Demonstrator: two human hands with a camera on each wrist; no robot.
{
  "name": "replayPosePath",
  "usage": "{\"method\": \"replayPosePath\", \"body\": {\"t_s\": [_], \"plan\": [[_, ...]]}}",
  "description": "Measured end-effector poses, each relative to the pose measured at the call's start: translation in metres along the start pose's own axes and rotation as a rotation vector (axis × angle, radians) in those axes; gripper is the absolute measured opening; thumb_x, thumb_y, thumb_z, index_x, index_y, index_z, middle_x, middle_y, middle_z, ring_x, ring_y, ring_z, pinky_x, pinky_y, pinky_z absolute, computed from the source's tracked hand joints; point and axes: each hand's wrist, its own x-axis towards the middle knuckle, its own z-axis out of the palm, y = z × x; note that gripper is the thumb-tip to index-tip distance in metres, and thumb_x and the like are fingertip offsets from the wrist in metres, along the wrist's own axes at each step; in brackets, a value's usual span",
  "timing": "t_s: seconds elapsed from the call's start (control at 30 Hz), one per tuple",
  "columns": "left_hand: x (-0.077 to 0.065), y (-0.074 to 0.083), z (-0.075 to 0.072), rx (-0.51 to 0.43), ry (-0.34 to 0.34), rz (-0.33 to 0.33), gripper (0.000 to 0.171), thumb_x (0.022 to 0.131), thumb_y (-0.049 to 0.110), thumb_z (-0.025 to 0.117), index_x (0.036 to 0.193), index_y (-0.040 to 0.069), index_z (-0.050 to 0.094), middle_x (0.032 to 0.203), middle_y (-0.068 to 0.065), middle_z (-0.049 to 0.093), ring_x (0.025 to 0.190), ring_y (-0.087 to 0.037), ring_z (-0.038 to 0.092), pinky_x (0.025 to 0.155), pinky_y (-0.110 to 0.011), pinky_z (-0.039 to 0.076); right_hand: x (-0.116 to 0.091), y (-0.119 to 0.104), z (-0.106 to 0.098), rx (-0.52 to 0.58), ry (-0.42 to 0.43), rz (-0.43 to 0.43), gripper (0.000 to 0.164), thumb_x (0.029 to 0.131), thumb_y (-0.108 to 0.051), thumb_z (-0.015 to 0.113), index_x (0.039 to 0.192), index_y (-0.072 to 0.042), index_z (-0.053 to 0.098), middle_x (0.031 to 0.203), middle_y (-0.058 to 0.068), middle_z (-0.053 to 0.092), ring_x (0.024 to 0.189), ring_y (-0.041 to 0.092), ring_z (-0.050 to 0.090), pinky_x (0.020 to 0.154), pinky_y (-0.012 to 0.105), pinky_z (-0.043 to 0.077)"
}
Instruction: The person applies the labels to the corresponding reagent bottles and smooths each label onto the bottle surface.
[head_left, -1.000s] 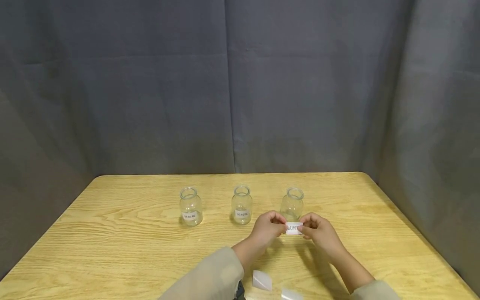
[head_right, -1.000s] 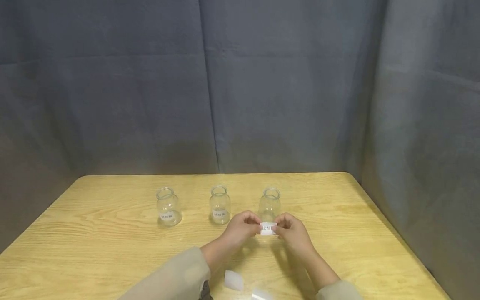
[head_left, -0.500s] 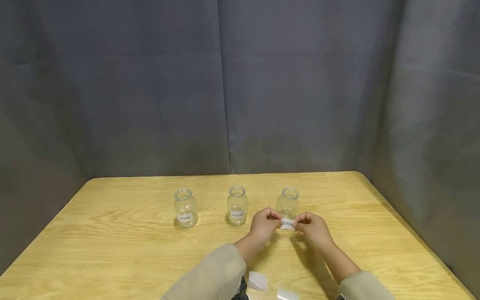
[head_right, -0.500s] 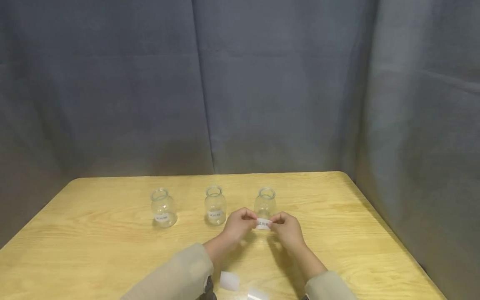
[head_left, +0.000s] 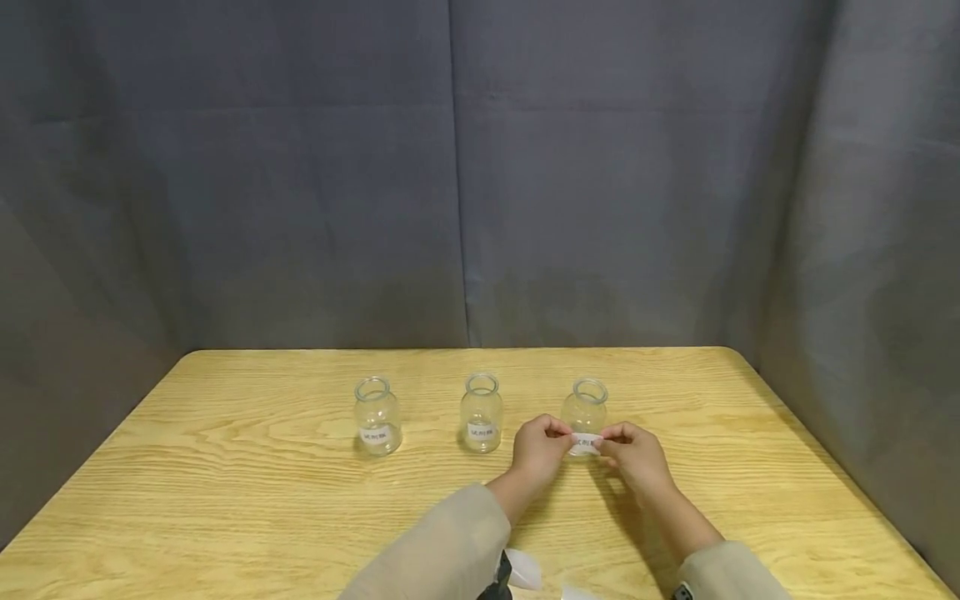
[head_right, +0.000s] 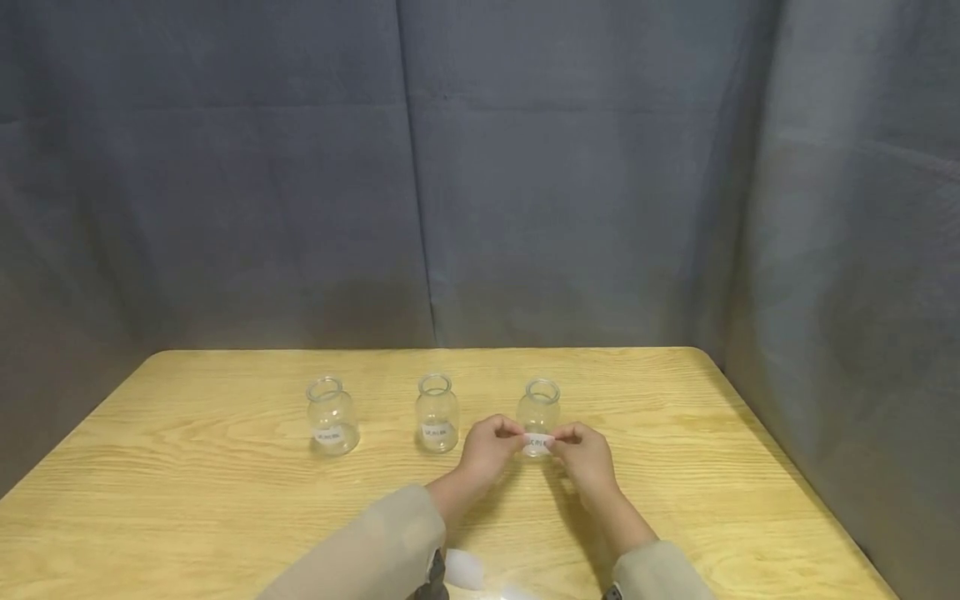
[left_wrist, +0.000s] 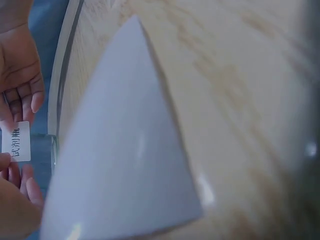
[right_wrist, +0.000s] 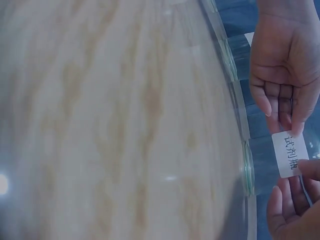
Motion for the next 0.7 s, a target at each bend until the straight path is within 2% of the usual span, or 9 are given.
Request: {"method": "replayPosePath", "body": {"t_s": [0.13,0.27,0.4,0.5,0.7], "plan": [[0.0004,-0.0004,0.0009,0.002,0.006,0.002,0.005,0.074,0.004,0.065,0.076,0.001,0.061,0.071,0.000,0.050,0.065,-0.010,0.045,0.054,-0.018,0.040,-0.0004,-0.0010,0.0003,-0.014,0.016,0.001,0.018,0.082,-0.006,0.055,0.092,0.009,0.051,0.087,0.008,0.052,0.078,0.019,0.049,0.069,0.029,0.044],[0.0018,-0.0013,0.0012,0.038,0.019,0.012,0.005,0.074,0.007,0.065,0.074,0.004,0.061,0.079,-0.001,0.044,0.073,-0.013,0.042,0.058,-0.019,0.038,-0.0012,-0.0024,-0.0002,-0.027,-0.004,-0.009,0.020,0.083,-0.007,0.054,0.094,0.009,0.050,0.089,0.010,0.051,0.082,0.023,0.047,0.071,0.030,0.043],[0.0042,-0.0027,0.0008,0.092,0.044,0.040,0.005,0.074,0.008,0.066,0.071,0.007,0.061,0.090,0.000,0.048,0.083,-0.016,0.045,0.067,-0.024,0.039,0.0006,-0.0039,0.0003,-0.015,-0.015,-0.032,0.019,0.082,-0.005,0.055,0.092,0.011,0.051,0.107,0.023,0.049,0.098,0.034,0.046,0.082,0.037,0.042],[0.0055,-0.0037,0.0007,0.101,0.050,0.052,0.006,0.074,0.008,0.065,0.070,0.008,0.061,0.099,0.000,0.053,0.091,-0.019,0.048,0.076,-0.030,0.041,0.0030,-0.0043,0.0009,-0.006,0.000,-0.039,0.018,0.081,-0.004,0.057,0.090,0.012,0.053,0.120,0.026,0.043,0.110,0.040,0.038,0.088,0.040,0.037],[0.0050,-0.0052,0.0033,0.073,0.053,0.042,0.008,0.074,0.006,0.065,0.068,0.008,0.060,0.103,0.000,0.055,0.098,-0.024,0.049,0.082,-0.036,0.040,0.0053,-0.0019,0.0008,-0.047,0.044,-0.028,0.018,0.079,-0.003,0.059,0.087,0.012,0.055,0.117,0.027,0.045,0.111,0.039,0.040,0.088,0.041,0.037]]}}
